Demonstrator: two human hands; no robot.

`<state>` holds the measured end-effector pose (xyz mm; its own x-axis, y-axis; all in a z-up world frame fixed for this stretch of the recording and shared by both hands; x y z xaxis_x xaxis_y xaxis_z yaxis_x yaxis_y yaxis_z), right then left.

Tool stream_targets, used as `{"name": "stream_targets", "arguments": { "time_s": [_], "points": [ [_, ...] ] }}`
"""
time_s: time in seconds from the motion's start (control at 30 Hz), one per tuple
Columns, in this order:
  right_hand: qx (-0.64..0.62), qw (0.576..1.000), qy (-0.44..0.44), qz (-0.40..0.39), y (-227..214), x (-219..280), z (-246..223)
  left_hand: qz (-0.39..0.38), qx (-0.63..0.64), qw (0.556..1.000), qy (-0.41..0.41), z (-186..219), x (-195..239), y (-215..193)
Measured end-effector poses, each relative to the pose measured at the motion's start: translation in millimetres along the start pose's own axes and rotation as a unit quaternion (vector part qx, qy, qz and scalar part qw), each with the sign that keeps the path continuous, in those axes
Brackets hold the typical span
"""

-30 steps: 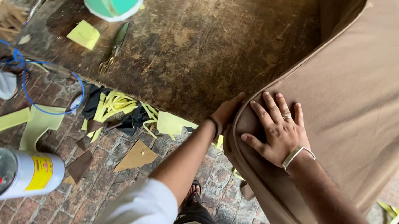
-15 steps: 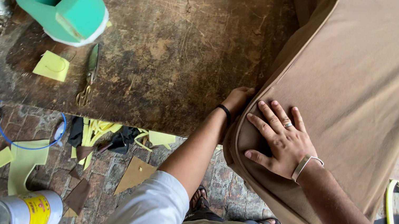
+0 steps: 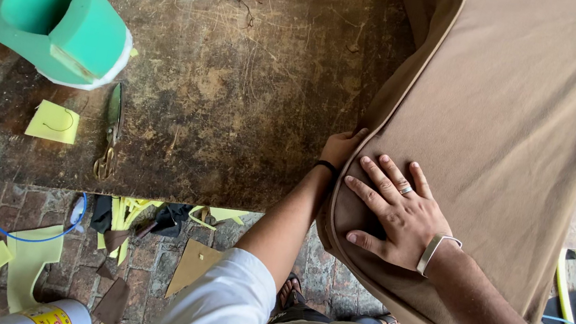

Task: The person drapes brown fabric over a wooden chair frame, smooths and aligns the material, then uses a pneumatic staple gun to secure the fabric along the edges and corners. The person repeatedly adjusts the fabric and staples it in place around the perimeter.

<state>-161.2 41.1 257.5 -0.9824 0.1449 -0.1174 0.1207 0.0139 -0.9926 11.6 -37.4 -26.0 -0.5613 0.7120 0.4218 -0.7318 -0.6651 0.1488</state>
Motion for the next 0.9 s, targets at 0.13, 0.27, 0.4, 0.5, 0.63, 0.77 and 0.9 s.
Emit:
{"name": "stream_targets", "arguments": {
  "time_s": [0.13, 0.27, 0.4, 0.5, 0.63, 0.77, 0.9],
  "points": [
    [-0.013, 1.0, 0.013, 0.005, 7.7, 2.3, 7.2, 0.012, -0.038, 0.999, -0.037, 2.0, 4.9, -0.7],
    [0.037, 0.981, 0.191, 0.012, 12.0, 2.8, 43.3, 0.032, 0.004, 0.999, -0.034, 12.8, 16.5, -2.2],
    [0.018, 0.968, 0.251, -0.017, 15.3, 16.4, 77.7, 0.054, -0.065, 0.995, -0.056, 17.4, 24.1, -9.7],
    [0.019, 0.958, 0.286, -0.014, 9.6, 35.4, 107.6, 0.055, -0.076, 0.993, -0.077, 22.9, 24.1, -14.4],
    [0.001, 0.953, 0.302, 0.003, 0.8, 60.8, 143.5, 0.056, -0.103, 0.989, -0.091, 33.2, 34.1, -19.8],
    [-0.013, 0.956, 0.289, 0.046, 1.7, 81.2, 205.9, 0.064, -0.145, 0.984, -0.086, 53.2, 38.2, -11.5],
    [-0.142, 0.901, 0.376, 0.165, 28.2, 133.1, 336.1, 0.09, -0.173, 0.976, -0.1, 45.7, 60.8, 4.8]
  ]
}}
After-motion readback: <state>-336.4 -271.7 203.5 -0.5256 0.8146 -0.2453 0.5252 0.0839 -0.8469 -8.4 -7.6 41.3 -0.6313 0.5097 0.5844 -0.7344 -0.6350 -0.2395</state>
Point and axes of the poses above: each hand's wrist, its own x-axis away from the middle knuckle, its own y-axis out of the palm, z = x × y, the point moved 5 cm from there along -x, towards the middle knuckle, and after that the axes turned 7 degrees about z, right-handed, at the moved point
